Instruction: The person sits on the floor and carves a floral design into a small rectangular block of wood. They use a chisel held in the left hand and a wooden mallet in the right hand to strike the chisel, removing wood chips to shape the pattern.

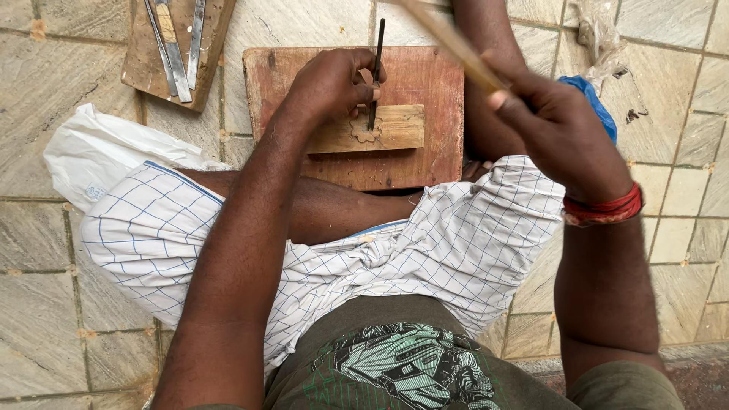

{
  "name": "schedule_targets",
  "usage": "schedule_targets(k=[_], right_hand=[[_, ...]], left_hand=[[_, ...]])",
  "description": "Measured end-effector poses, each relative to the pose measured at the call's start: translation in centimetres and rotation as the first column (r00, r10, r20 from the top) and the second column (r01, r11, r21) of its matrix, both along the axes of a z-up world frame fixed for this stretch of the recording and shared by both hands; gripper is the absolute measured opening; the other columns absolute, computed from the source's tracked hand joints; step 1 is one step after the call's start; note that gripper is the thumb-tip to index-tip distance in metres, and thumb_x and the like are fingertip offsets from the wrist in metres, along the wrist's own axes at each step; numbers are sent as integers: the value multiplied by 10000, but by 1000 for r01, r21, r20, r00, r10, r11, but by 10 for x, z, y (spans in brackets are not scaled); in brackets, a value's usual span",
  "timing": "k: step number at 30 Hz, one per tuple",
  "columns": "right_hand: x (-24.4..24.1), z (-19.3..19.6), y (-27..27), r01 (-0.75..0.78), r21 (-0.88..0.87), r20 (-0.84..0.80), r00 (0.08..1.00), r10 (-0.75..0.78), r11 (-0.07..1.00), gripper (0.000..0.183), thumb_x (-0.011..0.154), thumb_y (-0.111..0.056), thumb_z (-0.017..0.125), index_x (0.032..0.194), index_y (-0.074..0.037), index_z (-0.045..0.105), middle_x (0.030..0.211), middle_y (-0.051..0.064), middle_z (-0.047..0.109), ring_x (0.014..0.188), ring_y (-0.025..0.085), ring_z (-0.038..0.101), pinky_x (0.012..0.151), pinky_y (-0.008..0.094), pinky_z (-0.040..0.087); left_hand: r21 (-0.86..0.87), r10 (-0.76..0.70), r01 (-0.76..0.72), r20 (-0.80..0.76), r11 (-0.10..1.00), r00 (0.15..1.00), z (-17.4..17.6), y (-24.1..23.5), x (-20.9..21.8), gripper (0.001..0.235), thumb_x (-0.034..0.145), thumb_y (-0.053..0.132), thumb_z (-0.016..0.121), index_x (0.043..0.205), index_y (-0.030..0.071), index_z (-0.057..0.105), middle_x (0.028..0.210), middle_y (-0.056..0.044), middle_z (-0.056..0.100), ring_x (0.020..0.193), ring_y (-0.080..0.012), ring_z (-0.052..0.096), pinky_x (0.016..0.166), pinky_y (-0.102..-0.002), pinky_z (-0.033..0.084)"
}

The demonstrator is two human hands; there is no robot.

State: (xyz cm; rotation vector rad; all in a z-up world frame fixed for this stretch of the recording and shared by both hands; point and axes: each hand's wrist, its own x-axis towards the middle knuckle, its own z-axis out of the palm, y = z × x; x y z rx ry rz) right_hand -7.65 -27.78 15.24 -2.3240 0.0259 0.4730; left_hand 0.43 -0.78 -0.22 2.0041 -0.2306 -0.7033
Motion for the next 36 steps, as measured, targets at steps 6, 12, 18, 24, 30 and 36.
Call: schedule_targets(k=[6,12,18,24,30,36], right_hand=[[-10,-9,9,-356,-183,370,838,400,916,476,1125,-205,607,1551,-20,501,1364,300,670,1189,350,659,961,436,514],[-29,-7,3,-60,-79,38,997,64,995,535,1051,-281,615,1546,-110,504,1134,186,757,988,208,741,892,359,564],[-55,-16,1,-81,-53,233,968,92,995,507,1081,-208,654,1550,-57,535,1205,204,742,1059,185,684,890,336,530],[-58,-21,-8,242,296,137,946,-292,924,506,1112,-193,595,1596,-63,527,1146,90,667,841,53,543,716,198,459],[-55,-28,-2,-87,-7,221,971,86,996,518,1044,-146,620,1516,10,472,1214,120,679,978,57,628,816,215,510],[-65,-31,-6,386,399,101,883,-459,832,539,1104,-213,606,1614,-71,500,870,83,520,647,51,415,564,197,343]], left_hand=[[41,-71,71,1,997,997,8,-1,6,240,918,199,744,1155,175,714,928,-35,771,702,-105,723,621,-322,594],[-43,143,-143,14,989,990,-3,-33,-18,364,1079,348,599,1381,146,582,1015,-105,704,785,-156,630,679,-331,583],[-191,839,-817,124,544,530,-20,-139,-43,332,1160,322,367,1139,86,599,939,-20,635,807,-157,639,677,-372,562],[-125,780,-827,433,548,451,-28,-155,-41,258,1122,266,377,1068,112,576,968,-45,654,890,-230,594,817,-434,478],[-114,751,-803,449,585,483,-24,-153,-42,263,1138,280,368,1081,102,553,960,-48,624,914,-213,591,856,-433,486],[-104,749,-804,451,585,486,-23,-153,-50,278,1114,312,389,1069,104,567,972,-44,641,944,-222,597,809,-427,492]])
